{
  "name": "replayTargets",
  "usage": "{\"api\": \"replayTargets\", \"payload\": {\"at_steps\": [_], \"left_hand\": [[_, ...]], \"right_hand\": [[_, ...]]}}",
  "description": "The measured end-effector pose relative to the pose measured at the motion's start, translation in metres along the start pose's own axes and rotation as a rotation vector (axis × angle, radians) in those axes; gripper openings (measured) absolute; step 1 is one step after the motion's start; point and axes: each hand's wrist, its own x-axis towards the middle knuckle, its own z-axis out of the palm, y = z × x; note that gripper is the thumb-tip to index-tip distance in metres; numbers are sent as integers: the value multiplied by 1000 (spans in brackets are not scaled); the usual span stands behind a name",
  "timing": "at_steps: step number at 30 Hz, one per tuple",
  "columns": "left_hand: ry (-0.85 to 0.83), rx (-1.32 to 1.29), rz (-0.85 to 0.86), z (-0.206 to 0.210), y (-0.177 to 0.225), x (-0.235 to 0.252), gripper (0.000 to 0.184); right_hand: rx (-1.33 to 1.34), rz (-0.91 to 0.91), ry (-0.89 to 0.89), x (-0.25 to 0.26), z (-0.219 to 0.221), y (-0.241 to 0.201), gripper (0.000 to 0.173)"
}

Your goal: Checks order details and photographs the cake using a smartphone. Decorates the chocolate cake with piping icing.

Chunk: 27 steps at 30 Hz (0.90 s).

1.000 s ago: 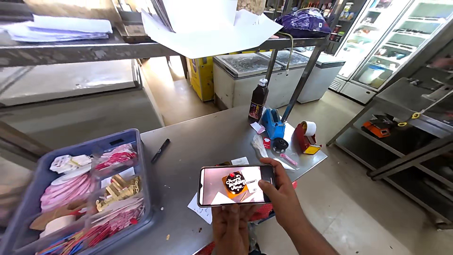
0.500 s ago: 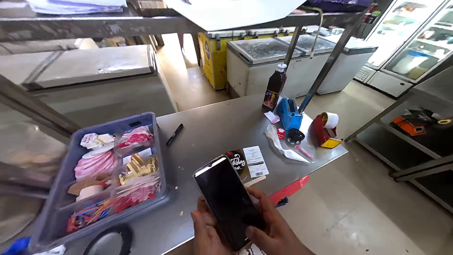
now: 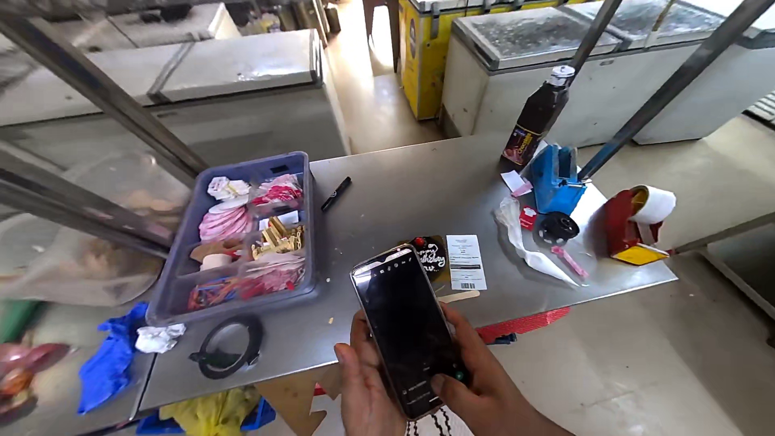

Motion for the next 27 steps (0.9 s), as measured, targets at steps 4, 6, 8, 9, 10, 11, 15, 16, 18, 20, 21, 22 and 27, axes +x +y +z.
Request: {"api": "replayTargets", "payload": {"at_steps": [4, 6, 8, 9, 10, 11, 15, 16, 18, 20, 21, 22, 27], "left_hand": [[1, -13, 46, 5, -5, -2, 88], [21, -9, 63, 9, -9, -3, 88], [30, 2, 78, 11, -12, -3, 87], [34, 9, 86, 12, -13, -4, 86], [36, 20, 95, 13, -14, -5, 85], [39, 25, 102, 15, -15, -5, 84], [53, 15, 115, 17, -16, -8, 84], [57, 20, 115, 18, -17, -9, 84], [71, 33, 118, 20, -19, -10, 84], [81, 49, 124, 20, -22, -11, 84], [83, 56, 128, 20, -23, -11, 83], [87, 62, 133, 20, -23, -11, 84], [98, 123, 125, 21, -22, -13, 87]], "right_hand": [[56, -26, -41, 2, -9, 0, 69], [70, -22, -64, 2, -14, 1, 69], [68, -3, -70, 2, -18, 0, 69], [60, -2, -69, 2, -20, 0, 68], [53, 1, -72, 2, -22, 0, 69], [59, 2, -79, 2, -23, 0, 69], [111, 6, -139, 3, -29, -2, 70], [109, 13, -143, 2, -30, -2, 70], [100, 35, -142, 2, -32, -2, 71], [97, 41, -138, 0, -33, -1, 72], [90, 36, -134, 0, -34, 0, 73], [87, 30, -136, 0, -34, 1, 74], [80, 9, -163, 2, -36, 3, 79]]}}
